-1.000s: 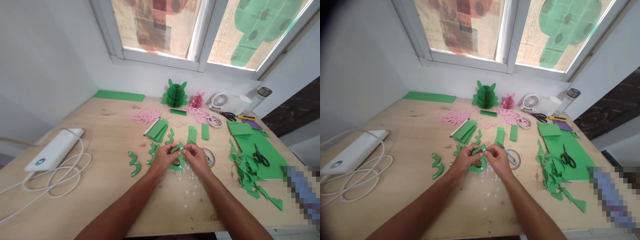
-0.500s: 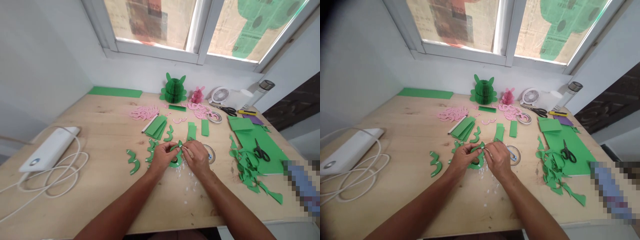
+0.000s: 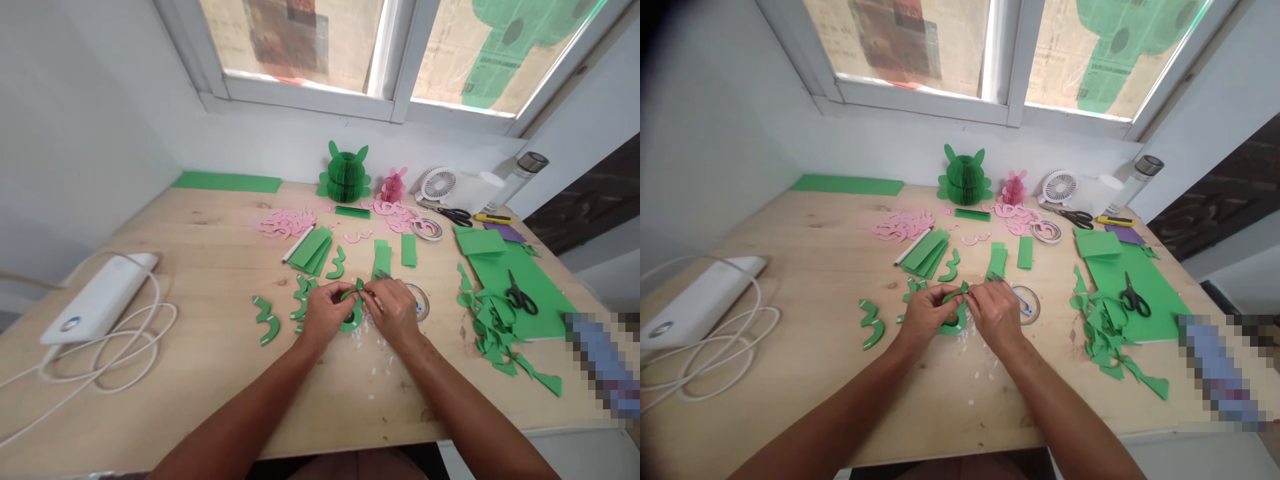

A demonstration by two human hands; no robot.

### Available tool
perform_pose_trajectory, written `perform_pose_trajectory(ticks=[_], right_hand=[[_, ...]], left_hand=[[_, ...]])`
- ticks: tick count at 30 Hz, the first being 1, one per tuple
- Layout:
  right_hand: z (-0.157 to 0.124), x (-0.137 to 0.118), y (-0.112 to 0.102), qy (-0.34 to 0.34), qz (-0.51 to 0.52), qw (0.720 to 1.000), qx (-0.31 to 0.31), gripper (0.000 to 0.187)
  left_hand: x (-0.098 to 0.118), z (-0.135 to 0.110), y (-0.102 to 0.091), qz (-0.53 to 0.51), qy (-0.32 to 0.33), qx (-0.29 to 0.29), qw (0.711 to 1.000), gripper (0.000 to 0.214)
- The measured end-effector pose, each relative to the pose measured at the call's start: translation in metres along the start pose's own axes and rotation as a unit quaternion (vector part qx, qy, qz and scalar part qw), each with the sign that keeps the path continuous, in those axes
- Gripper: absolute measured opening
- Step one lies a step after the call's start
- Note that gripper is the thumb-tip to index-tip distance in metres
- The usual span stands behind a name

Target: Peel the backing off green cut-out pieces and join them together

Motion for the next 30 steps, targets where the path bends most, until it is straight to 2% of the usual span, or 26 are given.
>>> perform_pose_trajectory(ticks=[13,22,30], right_hand=[[-0.0007,-0.0005,0.0020,0.008,0.006,1.000,-0.013,0.013],[0.0011,0.0005,-0.0031,0.021,0.017,1.000,0.002,0.009],[0.0019,-0.0055,-0.0010,0.004,-0.003,1.000,-0.010,0.010]], left_hand=[[0.0052,-0.0018,-0.0003,0.005,0.003,0.009,1.000,0.014],[-0.0006,-0.0035,-0.0002,-0.025,-0.047,0.015,0.998,0.019],[0.0009,-0.0023,-0.0023,-0.013,-0.023,0.015,1.000,0.022]])
Point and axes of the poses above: each hand's wrist, its own z-axis towards the middle knuckle, its own y-axis out of the palm, x = y × z, the point moved 10 cm from there along z, towards the middle knuckle, and after that the axes turned 4 degrees about -z, right-handed, at the moved point
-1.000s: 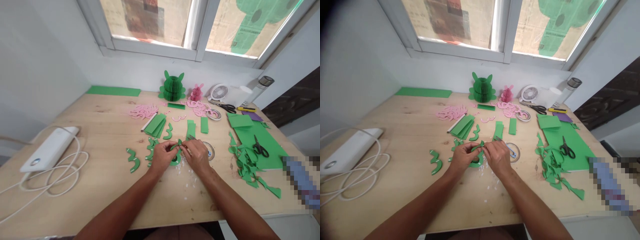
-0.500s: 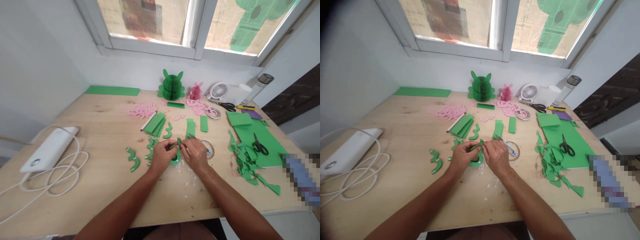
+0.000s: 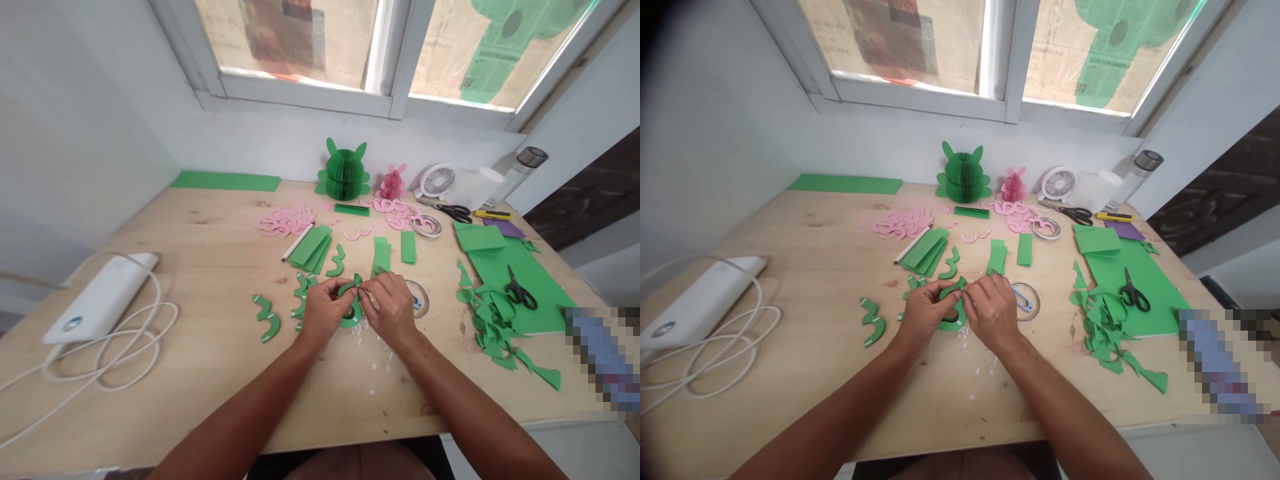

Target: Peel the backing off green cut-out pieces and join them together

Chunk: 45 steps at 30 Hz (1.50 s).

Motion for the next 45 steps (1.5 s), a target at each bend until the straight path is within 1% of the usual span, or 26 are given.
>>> perform_pose_trajectory(ticks=[6,15,19,23,28,31,33,37,45], right_hand=[[0.000,0.000,0.000,0.002,-0.015,1.000,0.003,0.011],[0.001,-0.001,0.003,0.008,-0.047,0.999,-0.003,0.015],[-0.001,0.004,0.006,0.028,-0.019,0.999,0.006,0.013],[-0.004,0.015,0.009,0.074,0.039,0.996,0.018,0.012],[-0.006,0.027,0.007,0.123,0.077,0.989,0.023,0.012],[-0.007,0.030,0.006,0.141,0.102,0.985,0.015,0.009],[-0.007,0.030,0.009,0.148,0.112,0.983,0.000,0.006],[-0.008,0.029,0.013,0.150,0.113,0.982,-0.022,0.009],[-0.008,0.028,0.011,0.146,0.115,0.983,-0.012,0.013]], left_hand=[[0.006,-0.002,0.001,0.037,0.044,-0.003,0.998,0.016],[0.008,-0.004,0.001,0.064,0.055,0.004,0.996,0.012],[0.007,-0.004,0.001,0.067,0.063,0.001,0.996,0.013],[0.001,-0.002,0.001,0.048,0.040,-0.007,0.998,0.017],[-0.001,-0.002,0.001,0.015,0.005,-0.002,1.000,0.024],[-0.003,-0.003,0.001,-0.013,-0.025,0.007,1.000,0.026],[-0.003,-0.003,0.002,-0.023,-0.034,0.002,0.999,0.026],[0.000,-0.002,0.005,-0.003,-0.004,-0.016,1.000,0.021],[0.007,-0.003,0.004,0.079,0.074,-0.019,0.994,0.016]])
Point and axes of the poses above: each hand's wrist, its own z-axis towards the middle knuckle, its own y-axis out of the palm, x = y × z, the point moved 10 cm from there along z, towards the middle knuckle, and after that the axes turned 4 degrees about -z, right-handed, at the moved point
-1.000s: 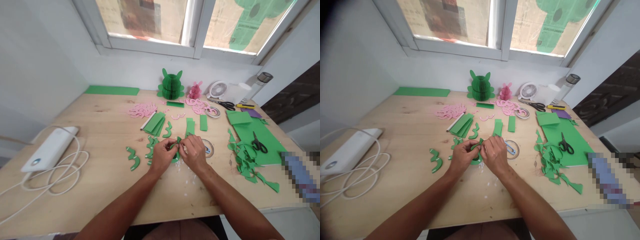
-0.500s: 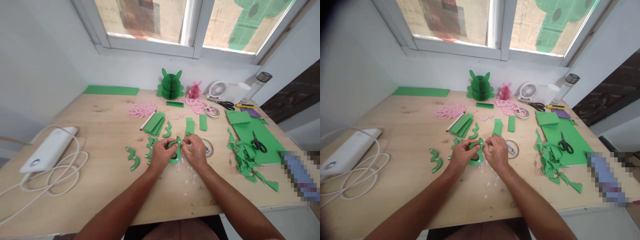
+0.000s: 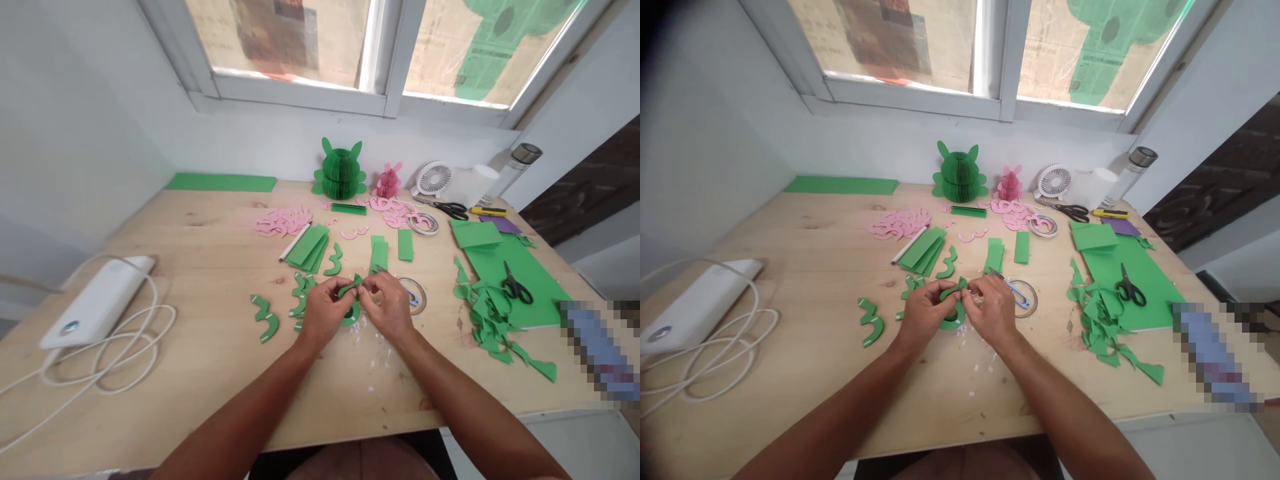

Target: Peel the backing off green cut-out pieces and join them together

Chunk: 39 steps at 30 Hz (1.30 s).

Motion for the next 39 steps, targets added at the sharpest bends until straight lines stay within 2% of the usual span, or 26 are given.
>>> perform_pose_trajectory(ticks=[24,39], right_hand=[[-0.0020,0.0048,0.0031,0.023,0.014,1.000,-0.008,0.010],[-0.0025,0.0061,0.0043,0.026,0.011,1.000,-0.012,0.010]], left_hand=[[0.0015,-0.0013,-0.0020,0.047,0.030,0.016,0.998,0.015],[-0.0001,-0.0016,0.0000,0.040,0.019,0.007,0.999,0.014]])
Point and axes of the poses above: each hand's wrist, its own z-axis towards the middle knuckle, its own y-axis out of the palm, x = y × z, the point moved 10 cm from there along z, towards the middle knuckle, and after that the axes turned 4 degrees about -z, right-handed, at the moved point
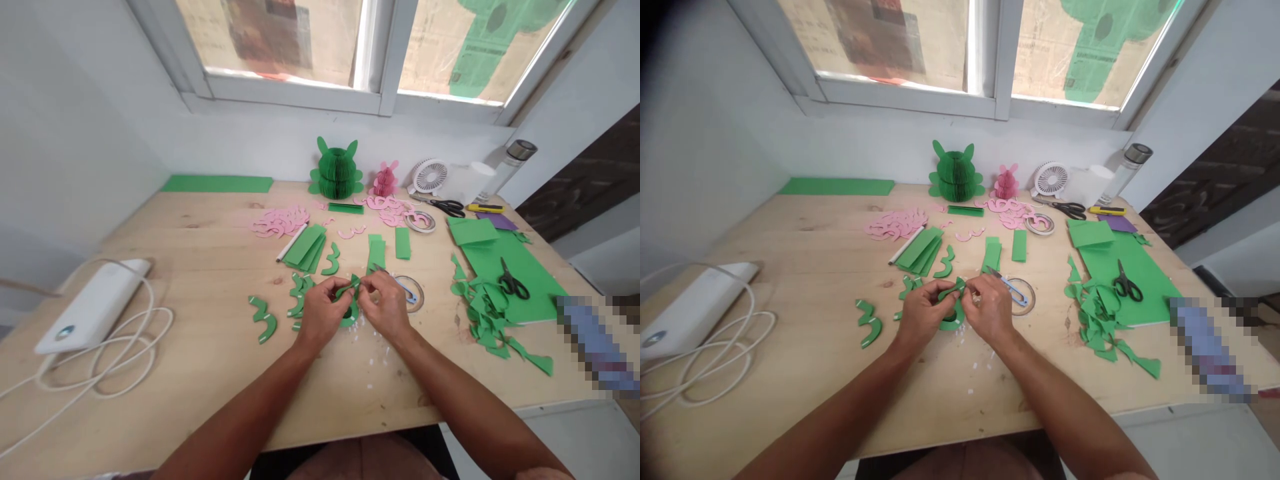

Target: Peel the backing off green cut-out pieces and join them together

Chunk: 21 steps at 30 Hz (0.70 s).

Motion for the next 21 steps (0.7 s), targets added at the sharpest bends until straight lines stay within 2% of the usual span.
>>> perform_pose_trajectory(ticks=[9,21], right_hand=[[0.0014,-0.0042,-0.0062,0.000,0.009,1.000,0.016,0.008],[0.0002,-0.0044,-0.0030,-0.004,0.005,1.000,0.009,0.008]], left_hand=[[-0.0059,0.0018,-0.0069,-0.032,-0.030,0.037,0.998,0.021],[-0.0010,0.0010,-0.0029,-0.076,-0.056,0.024,0.995,0.023]])
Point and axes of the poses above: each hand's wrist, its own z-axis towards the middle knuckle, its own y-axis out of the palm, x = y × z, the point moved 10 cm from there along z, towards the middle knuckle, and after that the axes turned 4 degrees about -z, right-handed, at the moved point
